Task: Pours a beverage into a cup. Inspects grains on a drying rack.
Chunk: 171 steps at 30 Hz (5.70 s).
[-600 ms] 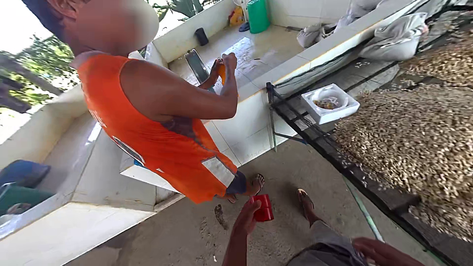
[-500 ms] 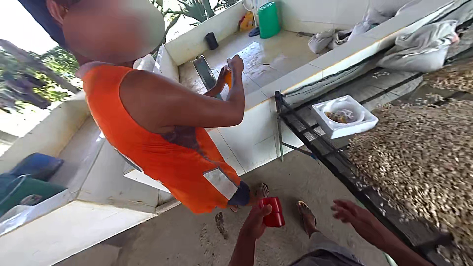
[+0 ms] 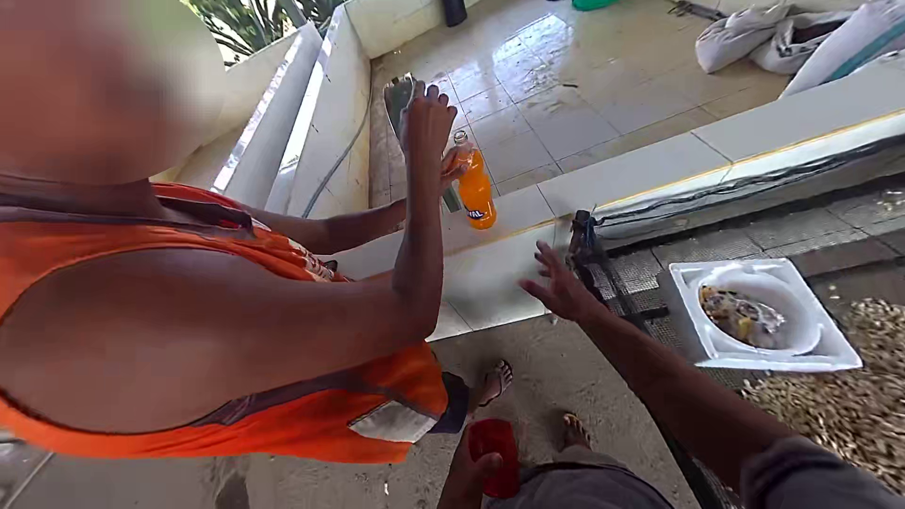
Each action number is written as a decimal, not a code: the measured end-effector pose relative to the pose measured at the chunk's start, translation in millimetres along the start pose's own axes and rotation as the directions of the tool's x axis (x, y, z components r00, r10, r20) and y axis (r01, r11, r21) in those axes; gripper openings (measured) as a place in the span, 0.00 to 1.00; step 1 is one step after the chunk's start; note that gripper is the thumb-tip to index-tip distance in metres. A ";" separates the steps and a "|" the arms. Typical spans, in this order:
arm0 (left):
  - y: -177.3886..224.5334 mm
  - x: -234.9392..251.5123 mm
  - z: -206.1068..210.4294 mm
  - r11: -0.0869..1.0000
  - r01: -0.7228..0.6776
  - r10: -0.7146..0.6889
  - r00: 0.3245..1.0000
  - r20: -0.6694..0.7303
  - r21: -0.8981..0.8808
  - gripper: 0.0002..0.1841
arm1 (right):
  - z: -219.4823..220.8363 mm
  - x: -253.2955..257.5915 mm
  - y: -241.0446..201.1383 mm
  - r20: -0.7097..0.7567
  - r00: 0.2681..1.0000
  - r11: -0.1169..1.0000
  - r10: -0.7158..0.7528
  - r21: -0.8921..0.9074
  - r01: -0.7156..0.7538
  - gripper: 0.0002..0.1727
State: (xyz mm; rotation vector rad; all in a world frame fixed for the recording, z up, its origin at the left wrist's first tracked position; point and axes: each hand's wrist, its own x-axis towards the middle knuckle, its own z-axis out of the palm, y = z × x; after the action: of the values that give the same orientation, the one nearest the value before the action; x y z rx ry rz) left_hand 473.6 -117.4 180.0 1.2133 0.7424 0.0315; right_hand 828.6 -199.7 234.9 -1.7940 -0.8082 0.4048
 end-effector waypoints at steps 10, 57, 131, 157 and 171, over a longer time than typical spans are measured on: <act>54.2 33.8 -40.5 0.974 -0.183 0.190 0.981 0.036 -0.136 0.53 | 44.1 189.6 2.8 -0.304 0.939 0.986 -0.161 -0.094 0.138 0.71; 255.2 188.2 -40.1 0.444 -0.266 0.896 0.163 -0.414 0.856 0.50 | 41.8 293.8 -200.3 0.971 0.208 0.155 -0.115 -0.190 0.970 0.38; 204.2 180.3 -20.2 0.638 -0.438 0.769 0.404 -0.496 0.633 0.50 | 48.4 248.6 -215.5 0.969 0.190 -0.002 0.160 -0.193 0.981 0.34; 200.0 202.4 -20.5 0.665 -0.495 0.747 0.455 -0.485 0.560 0.51 | 43.6 260.4 -191.7 0.949 0.240 0.100 0.205 -0.264 0.959 0.38; 210.7 221.2 -20.0 0.664 -0.552 0.748 0.495 -0.442 0.505 0.51 | 23.7 280.9 -148.5 0.952 0.278 0.328 0.125 -0.304 0.894 0.40</act>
State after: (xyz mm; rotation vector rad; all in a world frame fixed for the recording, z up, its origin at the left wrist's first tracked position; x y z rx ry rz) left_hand 708.0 68.0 246.2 1.7666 0.8112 1.0721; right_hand 964.9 40.5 393.8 -1.9154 -2.8190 0.5803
